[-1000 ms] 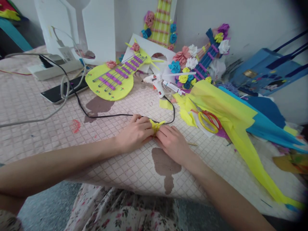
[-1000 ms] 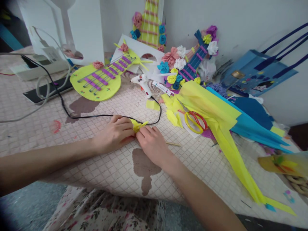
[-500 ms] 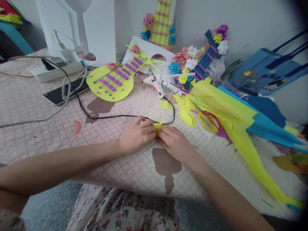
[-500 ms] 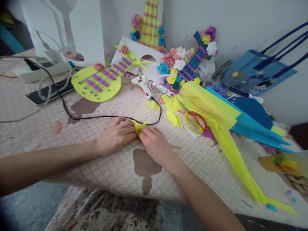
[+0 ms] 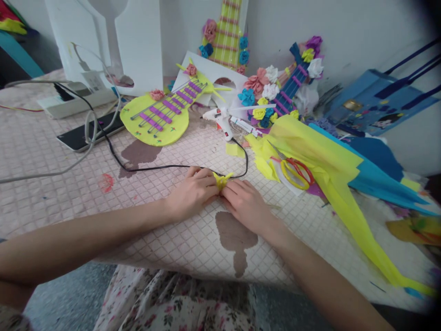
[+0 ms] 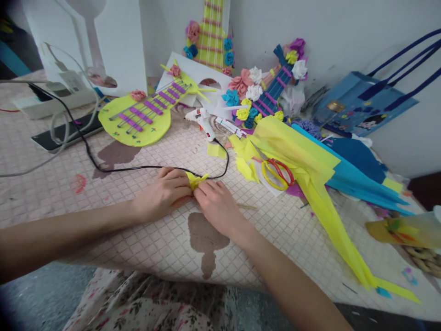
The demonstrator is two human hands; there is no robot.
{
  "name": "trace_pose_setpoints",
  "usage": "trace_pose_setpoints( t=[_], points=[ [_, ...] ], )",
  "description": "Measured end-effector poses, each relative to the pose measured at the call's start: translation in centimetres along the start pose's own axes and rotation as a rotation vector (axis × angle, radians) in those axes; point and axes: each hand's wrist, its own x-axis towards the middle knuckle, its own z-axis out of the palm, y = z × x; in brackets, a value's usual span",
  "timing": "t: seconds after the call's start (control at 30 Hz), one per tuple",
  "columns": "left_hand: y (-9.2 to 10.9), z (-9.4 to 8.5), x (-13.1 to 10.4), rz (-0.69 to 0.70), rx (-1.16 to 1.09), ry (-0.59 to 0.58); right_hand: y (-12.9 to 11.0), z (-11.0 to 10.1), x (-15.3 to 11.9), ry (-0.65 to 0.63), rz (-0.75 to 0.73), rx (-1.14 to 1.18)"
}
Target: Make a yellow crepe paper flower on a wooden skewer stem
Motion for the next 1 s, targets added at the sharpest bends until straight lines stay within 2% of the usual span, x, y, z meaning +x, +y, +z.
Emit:
trace_pose_setpoints(
  t=[0.13,0.47,0.8,1.0],
  points=[
    [0.03,-0.14,-0.05,-0.007,0.019,-0.008,0.13,0.01,0.04,-0.009,0.018,0.035],
    [0.39,0.16,0.09,0.119,0.163,0.013,0.4,0.0,-0.2,0.02,0.015,0.105],
    [0.26,-0.13,0.21,0.041,0.042,0.006,-0.01,-0.02,-0.12,0.006,-0.002,-0.005],
    [0.02,-0.21,0.03,-0.031,-0.037,0.002,0.07,-0.05,0.05,0.005,0.004,0.045]
  ],
)
